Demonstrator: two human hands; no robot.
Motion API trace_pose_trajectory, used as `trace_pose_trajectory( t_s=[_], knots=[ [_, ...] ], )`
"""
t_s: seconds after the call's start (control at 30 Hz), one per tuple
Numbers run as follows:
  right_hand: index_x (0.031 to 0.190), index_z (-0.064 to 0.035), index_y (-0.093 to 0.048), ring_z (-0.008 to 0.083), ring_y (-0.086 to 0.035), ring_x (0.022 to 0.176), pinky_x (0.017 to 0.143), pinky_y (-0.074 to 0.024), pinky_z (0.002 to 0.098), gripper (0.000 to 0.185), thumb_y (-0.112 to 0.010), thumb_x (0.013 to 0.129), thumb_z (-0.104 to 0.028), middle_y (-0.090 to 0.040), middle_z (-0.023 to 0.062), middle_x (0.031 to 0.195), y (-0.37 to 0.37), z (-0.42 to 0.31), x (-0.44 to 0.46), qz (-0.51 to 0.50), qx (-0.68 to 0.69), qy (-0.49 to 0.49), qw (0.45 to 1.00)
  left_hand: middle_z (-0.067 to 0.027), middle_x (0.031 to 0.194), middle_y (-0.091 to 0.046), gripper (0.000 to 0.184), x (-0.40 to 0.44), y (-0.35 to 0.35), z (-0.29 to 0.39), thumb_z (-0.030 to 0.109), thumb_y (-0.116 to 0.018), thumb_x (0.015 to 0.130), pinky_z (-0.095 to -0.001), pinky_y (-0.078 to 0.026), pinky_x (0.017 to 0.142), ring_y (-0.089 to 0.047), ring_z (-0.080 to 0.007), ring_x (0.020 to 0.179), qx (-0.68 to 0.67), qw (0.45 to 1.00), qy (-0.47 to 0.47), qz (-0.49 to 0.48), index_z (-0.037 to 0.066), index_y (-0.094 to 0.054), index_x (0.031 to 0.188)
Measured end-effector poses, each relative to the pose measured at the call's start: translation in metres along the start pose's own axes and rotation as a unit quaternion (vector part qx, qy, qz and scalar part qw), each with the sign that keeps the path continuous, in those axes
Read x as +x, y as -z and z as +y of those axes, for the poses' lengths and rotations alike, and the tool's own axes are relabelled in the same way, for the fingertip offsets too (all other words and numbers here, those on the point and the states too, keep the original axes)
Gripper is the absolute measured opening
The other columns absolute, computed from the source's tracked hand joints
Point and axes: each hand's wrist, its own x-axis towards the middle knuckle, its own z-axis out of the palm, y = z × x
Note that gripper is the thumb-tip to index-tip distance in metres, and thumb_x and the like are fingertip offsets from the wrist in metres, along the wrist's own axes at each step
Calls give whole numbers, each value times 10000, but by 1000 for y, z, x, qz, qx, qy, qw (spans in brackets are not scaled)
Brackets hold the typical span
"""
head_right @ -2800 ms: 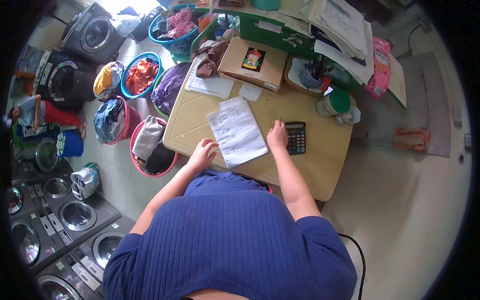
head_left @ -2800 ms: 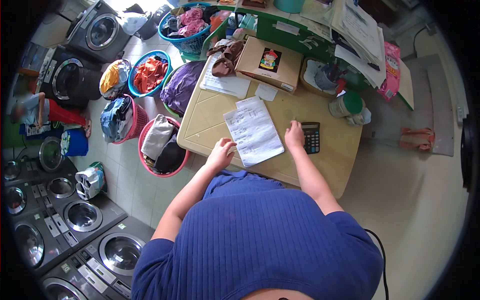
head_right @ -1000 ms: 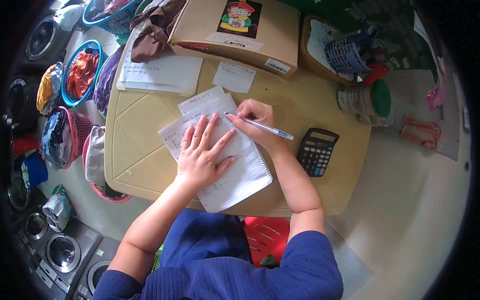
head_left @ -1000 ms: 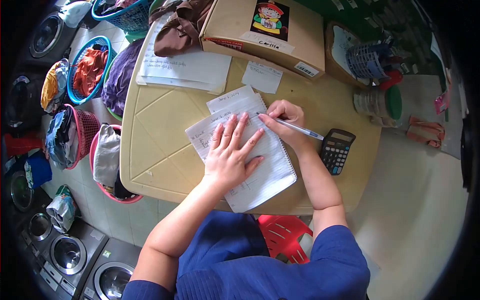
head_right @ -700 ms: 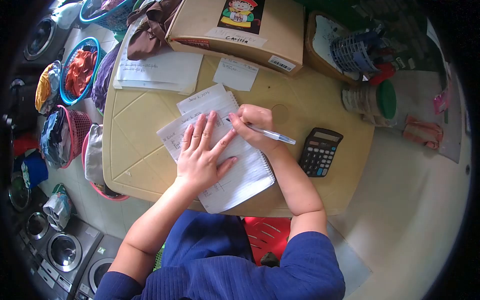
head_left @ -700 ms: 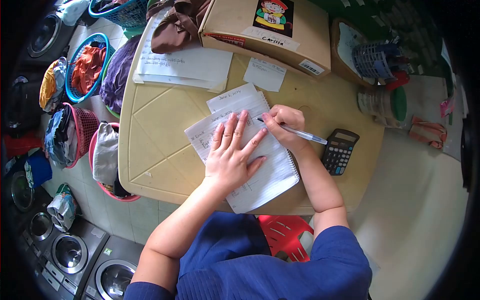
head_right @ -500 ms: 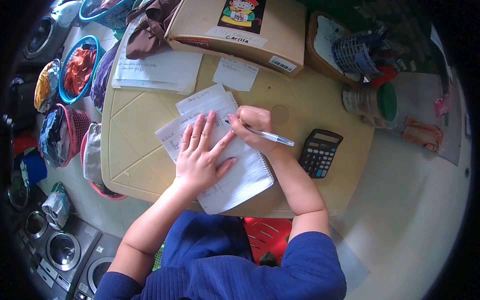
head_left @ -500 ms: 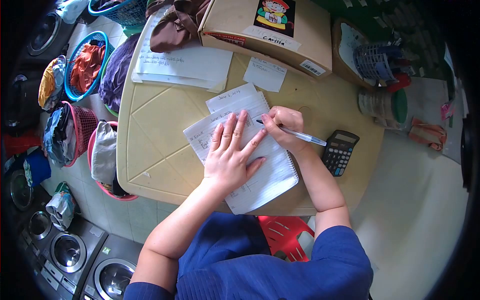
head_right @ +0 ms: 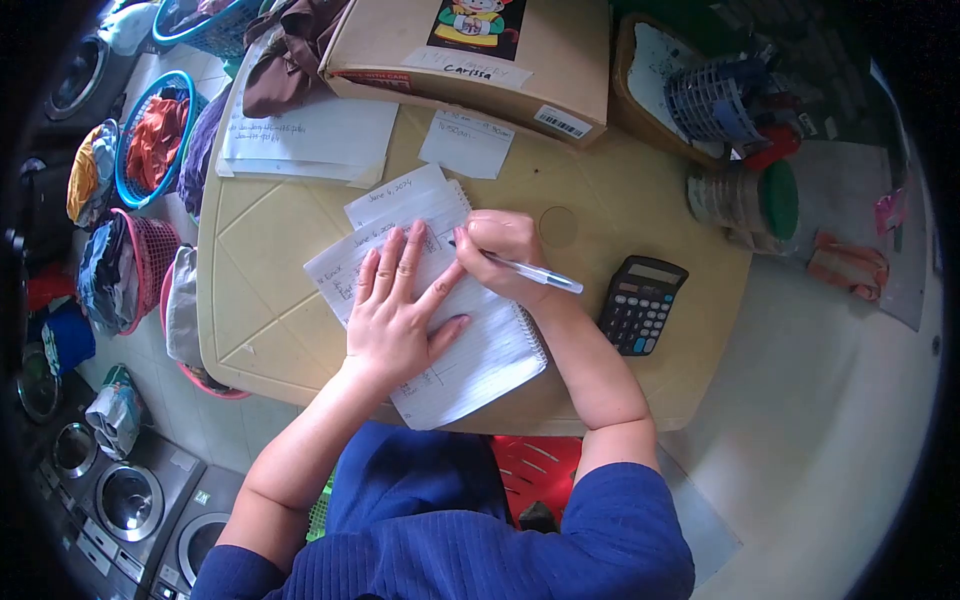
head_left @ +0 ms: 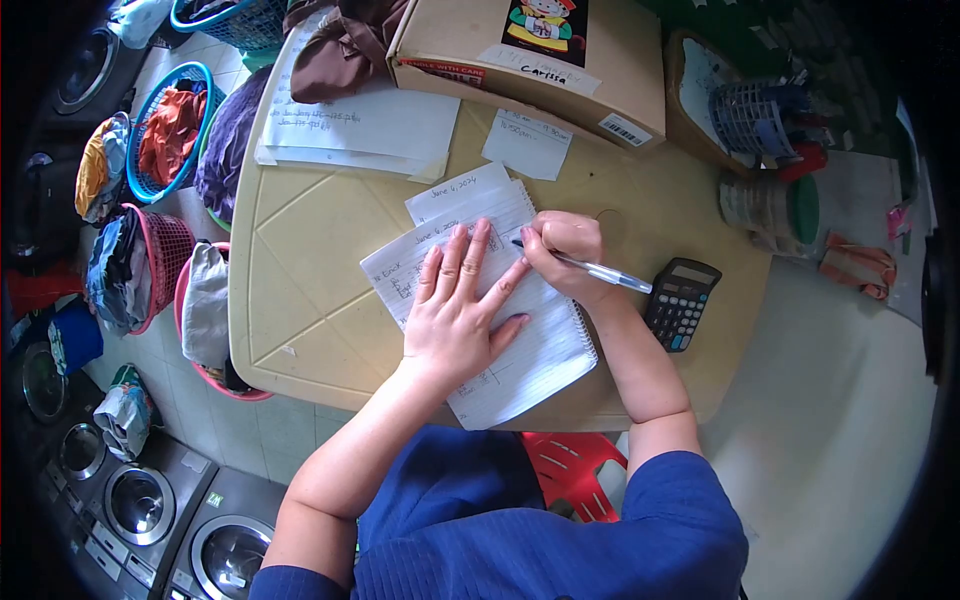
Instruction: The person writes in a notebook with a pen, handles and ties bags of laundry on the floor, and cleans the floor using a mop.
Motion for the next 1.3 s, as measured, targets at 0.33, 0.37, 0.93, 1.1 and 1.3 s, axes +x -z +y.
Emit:
trace_pose_trajectory(
  t_s=[0.33, 0.37, 0.93, 1.1, 1.3],
  knots=[
    [529, -13, -346, 134, -394, 415, 381, -301, 246, 259, -518, 699, 82, -443, 70, 506, -1, 0, -1, 72, 13, -29, 997, -144, 1325, -207, 496, 1, 1, 1, 462, -460, 741, -397, -129, 992, -190, -288, 1228, 3, 1000, -4, 2, 282, -395, 1198],
    [529, -13, -346, 134, -394, 415, 381, -301, 246, 259, -518, 699, 82, -443, 70, 506, -1, 0, -1, 72, 13, -29, 997, -144, 1325, -208, 492, 1, 1, 1, 461, -460, 742, -397, -129, 992, -191, -288, 1228, 3, 1000, -3, 2, 283, -397, 1197],
    [525, -6, -327, 126, -343, 413, 384, -284, 256, 266, -516, 696, 71, -388, 60, 481, 1, 0, 1, 27, -1, -30, 999, -140, 1329, -200, 485, 0, 0, 2, 467, -448, 748, -388, -108, 997, -177, -282, 1233, 12, 1000, 2, -3, 286, -398, 1195],
    [532, -5, -321, 127, -328, 407, 383, -280, 257, 268, -519, 695, 74, -375, 59, 477, 0, -2, 0, 57, 10, -29, 998, -141, 1327, -205, 484, 1, 0, 3, 466, -452, 746, -389, -115, 995, -182, -283, 1232, 6, 1000, 1, 1, 288, -401, 1193],
    [536, -5, -320, 124, -317, 400, 381, -273, 258, 267, -520, 695, 74, -370, 59, 472, -2, 1, 0, 88, -9, -31, 996, -141, 1326, -208, 486, 1, 0, 3, 466, -459, 743, -389, -127, 992, -193, -284, 1228, 9, 1000, 1, 2, 290, -402, 1192]
  ],
)
